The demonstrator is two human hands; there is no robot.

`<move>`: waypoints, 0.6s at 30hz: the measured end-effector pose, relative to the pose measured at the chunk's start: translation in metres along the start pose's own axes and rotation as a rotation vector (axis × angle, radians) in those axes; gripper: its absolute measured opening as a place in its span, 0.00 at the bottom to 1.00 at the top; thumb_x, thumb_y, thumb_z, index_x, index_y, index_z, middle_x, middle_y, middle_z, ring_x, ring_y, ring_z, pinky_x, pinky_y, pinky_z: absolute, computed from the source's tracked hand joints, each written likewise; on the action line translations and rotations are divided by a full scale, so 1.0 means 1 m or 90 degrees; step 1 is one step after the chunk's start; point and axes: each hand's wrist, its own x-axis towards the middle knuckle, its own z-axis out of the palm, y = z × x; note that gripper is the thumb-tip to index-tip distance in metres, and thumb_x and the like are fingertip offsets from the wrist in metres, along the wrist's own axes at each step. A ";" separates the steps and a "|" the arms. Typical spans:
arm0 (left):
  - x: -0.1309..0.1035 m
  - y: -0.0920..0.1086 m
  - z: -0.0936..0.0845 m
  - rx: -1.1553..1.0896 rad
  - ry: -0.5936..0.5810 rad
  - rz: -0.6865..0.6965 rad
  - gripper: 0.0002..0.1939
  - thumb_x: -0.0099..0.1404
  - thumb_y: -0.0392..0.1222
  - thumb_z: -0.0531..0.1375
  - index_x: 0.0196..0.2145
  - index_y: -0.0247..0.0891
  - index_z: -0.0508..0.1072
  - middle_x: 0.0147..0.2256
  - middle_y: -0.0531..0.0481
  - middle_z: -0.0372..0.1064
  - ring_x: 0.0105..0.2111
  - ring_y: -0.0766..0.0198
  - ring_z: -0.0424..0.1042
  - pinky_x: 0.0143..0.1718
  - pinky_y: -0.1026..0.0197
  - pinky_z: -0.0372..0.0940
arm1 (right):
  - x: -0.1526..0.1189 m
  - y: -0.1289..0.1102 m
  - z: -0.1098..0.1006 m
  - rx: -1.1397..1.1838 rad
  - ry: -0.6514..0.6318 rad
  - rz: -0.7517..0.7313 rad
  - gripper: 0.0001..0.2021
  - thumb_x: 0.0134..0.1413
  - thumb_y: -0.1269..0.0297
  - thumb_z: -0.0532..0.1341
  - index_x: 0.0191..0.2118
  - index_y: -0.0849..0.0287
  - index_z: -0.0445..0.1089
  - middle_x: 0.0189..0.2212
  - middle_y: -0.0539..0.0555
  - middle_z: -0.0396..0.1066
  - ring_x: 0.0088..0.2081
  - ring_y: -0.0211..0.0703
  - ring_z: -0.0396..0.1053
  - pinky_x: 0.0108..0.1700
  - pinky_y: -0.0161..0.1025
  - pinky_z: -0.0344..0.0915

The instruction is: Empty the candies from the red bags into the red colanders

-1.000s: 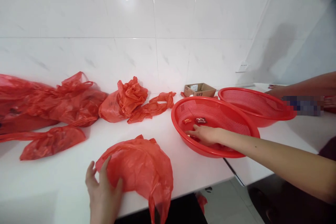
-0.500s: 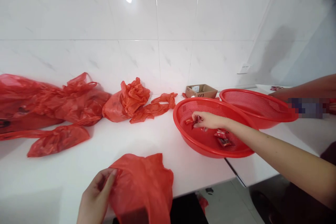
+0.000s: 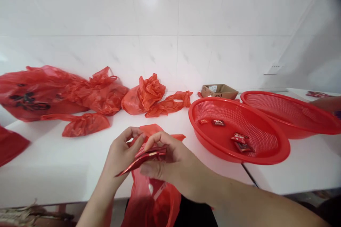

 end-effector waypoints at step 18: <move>-0.012 -0.019 0.005 -0.619 0.166 -0.242 0.05 0.64 0.40 0.61 0.38 0.38 0.72 0.45 0.47 0.75 0.32 0.66 0.76 0.31 0.68 0.72 | 0.021 0.023 -0.085 -0.517 -0.093 -0.010 0.10 0.51 0.63 0.67 0.38 0.57 0.68 0.32 0.48 0.72 0.32 0.37 0.68 0.36 0.36 0.65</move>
